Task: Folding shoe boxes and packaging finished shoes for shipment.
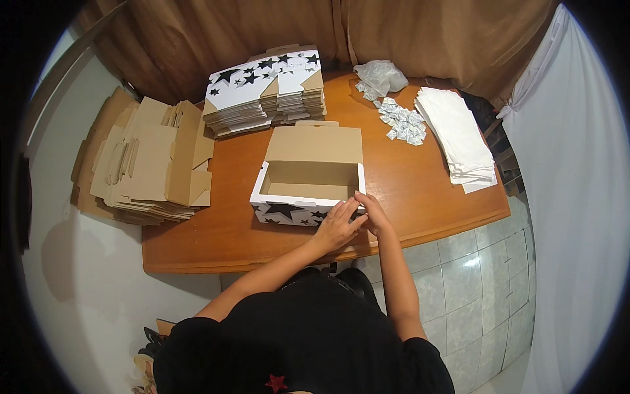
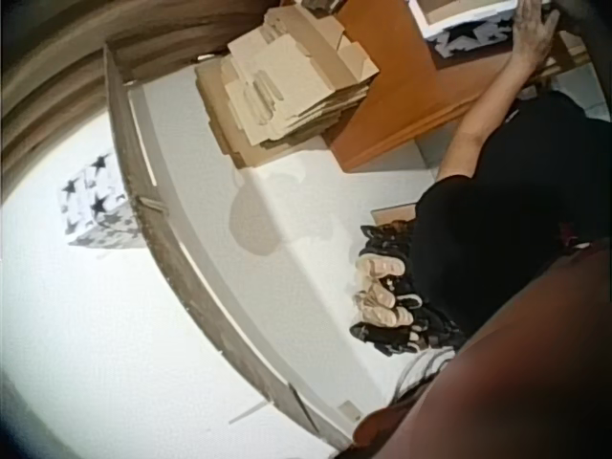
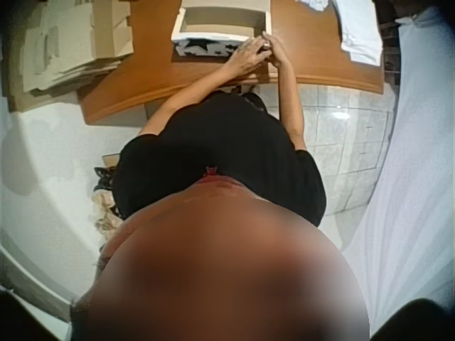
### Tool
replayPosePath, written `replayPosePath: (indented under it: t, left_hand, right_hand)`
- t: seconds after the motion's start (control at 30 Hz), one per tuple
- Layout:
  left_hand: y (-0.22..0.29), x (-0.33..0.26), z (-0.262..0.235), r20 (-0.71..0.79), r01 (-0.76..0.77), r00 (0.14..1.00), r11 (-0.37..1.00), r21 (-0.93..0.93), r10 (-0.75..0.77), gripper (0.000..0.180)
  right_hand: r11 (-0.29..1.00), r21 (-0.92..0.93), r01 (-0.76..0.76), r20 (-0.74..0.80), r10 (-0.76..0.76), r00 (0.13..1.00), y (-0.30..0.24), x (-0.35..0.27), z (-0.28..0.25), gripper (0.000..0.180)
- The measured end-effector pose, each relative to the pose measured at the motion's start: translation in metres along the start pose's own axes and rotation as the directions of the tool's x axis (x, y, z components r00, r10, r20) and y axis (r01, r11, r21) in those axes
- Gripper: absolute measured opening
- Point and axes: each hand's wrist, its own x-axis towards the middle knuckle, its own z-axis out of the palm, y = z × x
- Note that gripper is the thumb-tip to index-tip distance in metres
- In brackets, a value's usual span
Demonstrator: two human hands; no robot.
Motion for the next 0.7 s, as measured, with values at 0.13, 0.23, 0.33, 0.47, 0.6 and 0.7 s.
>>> replayPosePath:
  t: [0.13,0.23,0.33,0.47,0.6,0.7]
  left_hand:
    - [-0.003,-0.004,-0.027,0.014,0.060,0.998,0.986,-0.153,-0.058,0.044]
    - [-0.008,-0.014,-0.046,-0.097,0.291,0.951,0.956,-0.050,-0.294,0.044]
    - [-0.022,-0.010,-0.044,-0.110,0.416,0.903,0.909,-0.008,-0.415,0.042]
    - [-0.020,0.015,-0.029,-0.051,0.454,0.890,0.891,0.009,-0.453,0.033]
    - [-0.015,0.031,-0.015,-0.145,0.486,0.862,0.873,-0.039,-0.486,0.017]
    - [-0.012,0.030,-0.008,-0.186,0.474,0.855,0.875,-0.101,-0.484,0.010]
  right_hand:
    - [0.992,-0.054,0.112,0.005,-0.111,0.994,0.002,0.006,-0.004,0.068]
    - [0.990,-0.017,0.139,-0.073,-0.140,0.987,-0.010,0.007,-0.008,0.068]
    - [0.993,-0.043,0.109,-0.026,-0.110,0.994,-0.023,0.009,-0.022,0.064]
    - [0.993,-0.058,0.099,0.005,-0.098,0.995,-0.012,0.027,-0.041,0.063]
    - [0.987,0.110,0.115,0.053,-0.122,0.991,-0.007,0.033,-0.050,0.065]
    - [0.971,0.222,0.090,0.051,-0.103,0.993,0.001,0.046,-0.063,0.063]
